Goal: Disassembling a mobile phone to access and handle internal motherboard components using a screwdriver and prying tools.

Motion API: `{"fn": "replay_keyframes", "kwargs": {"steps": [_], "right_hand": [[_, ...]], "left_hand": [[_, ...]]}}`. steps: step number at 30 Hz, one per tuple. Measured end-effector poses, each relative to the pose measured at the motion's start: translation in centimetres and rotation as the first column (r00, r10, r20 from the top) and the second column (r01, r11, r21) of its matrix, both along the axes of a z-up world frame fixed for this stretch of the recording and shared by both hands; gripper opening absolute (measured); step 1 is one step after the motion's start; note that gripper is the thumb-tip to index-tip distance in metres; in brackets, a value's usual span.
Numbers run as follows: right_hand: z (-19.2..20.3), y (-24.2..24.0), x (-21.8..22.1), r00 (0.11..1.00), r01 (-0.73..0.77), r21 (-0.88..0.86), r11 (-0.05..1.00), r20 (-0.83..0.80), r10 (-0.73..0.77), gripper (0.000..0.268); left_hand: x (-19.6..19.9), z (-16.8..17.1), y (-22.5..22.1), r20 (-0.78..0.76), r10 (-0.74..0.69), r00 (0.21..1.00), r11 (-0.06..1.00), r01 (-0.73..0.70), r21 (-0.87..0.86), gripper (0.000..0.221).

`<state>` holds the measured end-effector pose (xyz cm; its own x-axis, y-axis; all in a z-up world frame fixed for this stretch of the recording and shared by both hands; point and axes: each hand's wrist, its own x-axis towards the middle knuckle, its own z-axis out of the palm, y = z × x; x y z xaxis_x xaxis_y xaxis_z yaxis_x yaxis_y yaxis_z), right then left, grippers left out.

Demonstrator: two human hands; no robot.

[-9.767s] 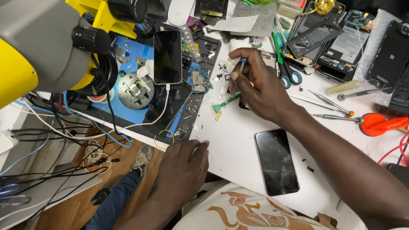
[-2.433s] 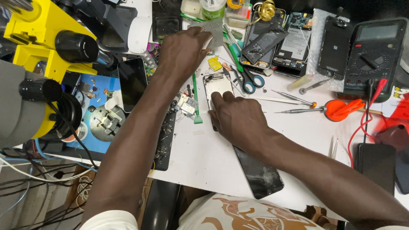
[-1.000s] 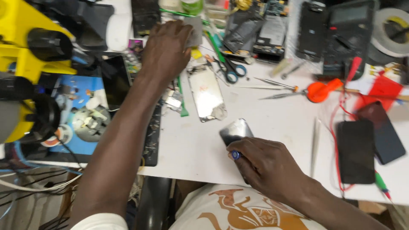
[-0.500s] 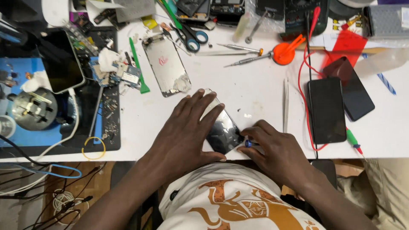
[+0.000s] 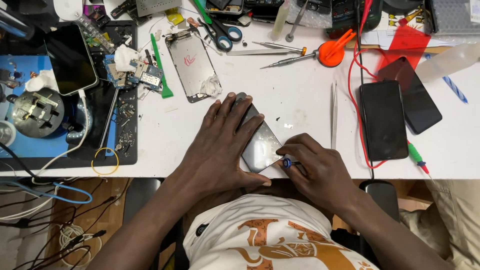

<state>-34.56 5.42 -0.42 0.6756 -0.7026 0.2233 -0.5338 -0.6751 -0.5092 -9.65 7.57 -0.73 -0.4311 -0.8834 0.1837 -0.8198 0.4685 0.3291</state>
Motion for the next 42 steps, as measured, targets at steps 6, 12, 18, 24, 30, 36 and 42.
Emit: {"fn": "replay_keyframes", "kwargs": {"steps": [6, 12, 18, 24, 30, 36, 42], "right_hand": [[1.9, -0.1, 0.6, 0.954, -0.031, 0.034, 0.999, 0.298, 0.020, 0.015], [2.3, -2.2, -1.7, 0.960, 0.161, -0.045, 0.986, 0.237, -0.146, 0.003], [-0.9, -3.4, -2.1, 0.974, 0.159, -0.163, 0.974, -0.137, -0.182, 0.022], [1.8, -3.9, 0.9, 0.893, 0.182, -0.175, 0.968, -0.383, -0.237, 0.015], [1.8, -4.7, 1.1, 0.874, 0.148, -0.078, 0.986, -0.457, -0.168, 0.022], [2.3, -4.8, 1.1, 0.923, 0.146, -0.007, 0.989, -0.360, -0.138, 0.020], [3.0, -2.5, 3.0, 0.952, 0.016, 0.005, 1.000, -0.306, -0.014, 0.032]], "left_hand": [[1.0, -0.8, -0.6, -0.101, -0.055, 0.993, 0.998, 0.055, -0.001, 0.110], [1.5, -0.5, -1.2, -0.423, -0.023, 0.906, 0.996, -0.014, -0.085, 0.055], [1.5, 0.7, -1.6, -0.657, 0.098, 0.747, 0.995, -0.089, 0.047, 0.045], [1.7, -0.7, -2.0, -0.770, 0.178, 0.613, 0.983, -0.139, 0.116, 0.039], [1.8, -0.5, -1.9, -0.773, 0.180, 0.609, 0.982, -0.158, 0.104, 0.043], [1.4, 0.0, -1.7, -0.803, 0.198, 0.562, 0.979, -0.144, 0.141, 0.042], [1.4, 0.2, -1.6, -0.810, 0.194, 0.553, 0.980, -0.139, 0.140, 0.041]]}}
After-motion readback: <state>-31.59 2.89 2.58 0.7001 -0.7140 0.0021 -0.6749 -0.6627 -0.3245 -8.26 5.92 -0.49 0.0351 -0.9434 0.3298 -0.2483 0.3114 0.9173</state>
